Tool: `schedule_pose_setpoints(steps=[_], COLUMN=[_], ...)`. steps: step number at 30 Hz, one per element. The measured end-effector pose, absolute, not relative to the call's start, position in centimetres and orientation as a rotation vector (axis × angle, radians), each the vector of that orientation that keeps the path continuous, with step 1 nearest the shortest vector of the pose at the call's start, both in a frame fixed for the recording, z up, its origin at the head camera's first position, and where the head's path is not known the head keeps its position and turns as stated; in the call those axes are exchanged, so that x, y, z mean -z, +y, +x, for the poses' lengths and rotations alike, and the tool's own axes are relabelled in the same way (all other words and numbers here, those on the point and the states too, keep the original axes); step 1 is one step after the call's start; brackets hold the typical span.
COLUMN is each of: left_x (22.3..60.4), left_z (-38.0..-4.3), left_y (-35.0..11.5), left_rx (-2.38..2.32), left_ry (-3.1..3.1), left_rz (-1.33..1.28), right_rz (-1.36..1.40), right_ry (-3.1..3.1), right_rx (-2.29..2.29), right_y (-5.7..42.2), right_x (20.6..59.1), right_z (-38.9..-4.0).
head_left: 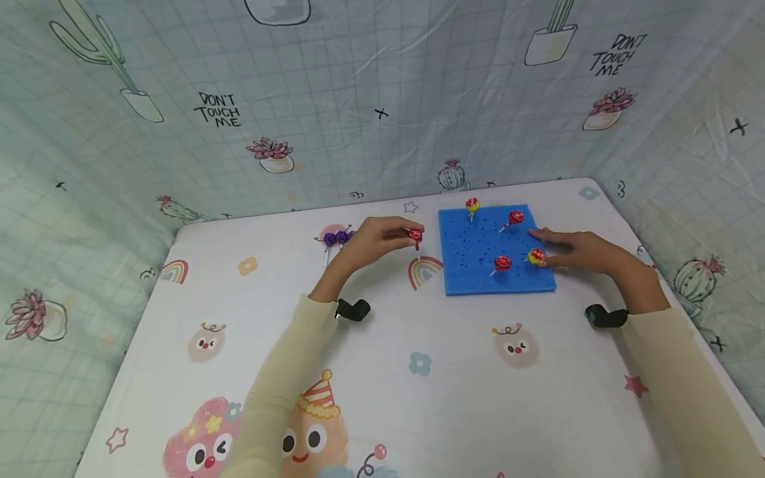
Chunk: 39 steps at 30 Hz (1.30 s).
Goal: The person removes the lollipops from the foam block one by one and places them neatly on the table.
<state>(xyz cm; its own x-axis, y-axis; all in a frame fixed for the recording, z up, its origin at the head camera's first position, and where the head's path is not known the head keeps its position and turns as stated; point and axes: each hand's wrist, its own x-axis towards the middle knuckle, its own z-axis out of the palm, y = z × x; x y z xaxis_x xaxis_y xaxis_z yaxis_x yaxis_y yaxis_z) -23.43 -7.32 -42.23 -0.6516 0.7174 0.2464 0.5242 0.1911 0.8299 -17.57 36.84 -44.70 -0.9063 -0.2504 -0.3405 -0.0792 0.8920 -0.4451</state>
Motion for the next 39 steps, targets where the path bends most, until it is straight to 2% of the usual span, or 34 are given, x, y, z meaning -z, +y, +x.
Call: schedule_pose_setpoints(steps=[16, 23, 39], left_x=[41.9, 42.1, 42.5], left_z=[-22.5, -22.1, -20.8], left_y=[-13.6, -16.1, -20.0], left_rx=[-1.472, -1.336, -1.269], left_ry=[2.341, 2.516, 2.576], left_rz=[1.058, 0.984, 0.819], right_rz=[-0.237, -0.242, -0.248], right_ry=[2.66, 2.654, 2.651], right_rx=[0.615, 0.612, 0.608], right_y=[36.8, 36.8, 36.8], right_x=[44.4, 44.3, 44.3], right_z=[-17.5, -17.5, -17.5])
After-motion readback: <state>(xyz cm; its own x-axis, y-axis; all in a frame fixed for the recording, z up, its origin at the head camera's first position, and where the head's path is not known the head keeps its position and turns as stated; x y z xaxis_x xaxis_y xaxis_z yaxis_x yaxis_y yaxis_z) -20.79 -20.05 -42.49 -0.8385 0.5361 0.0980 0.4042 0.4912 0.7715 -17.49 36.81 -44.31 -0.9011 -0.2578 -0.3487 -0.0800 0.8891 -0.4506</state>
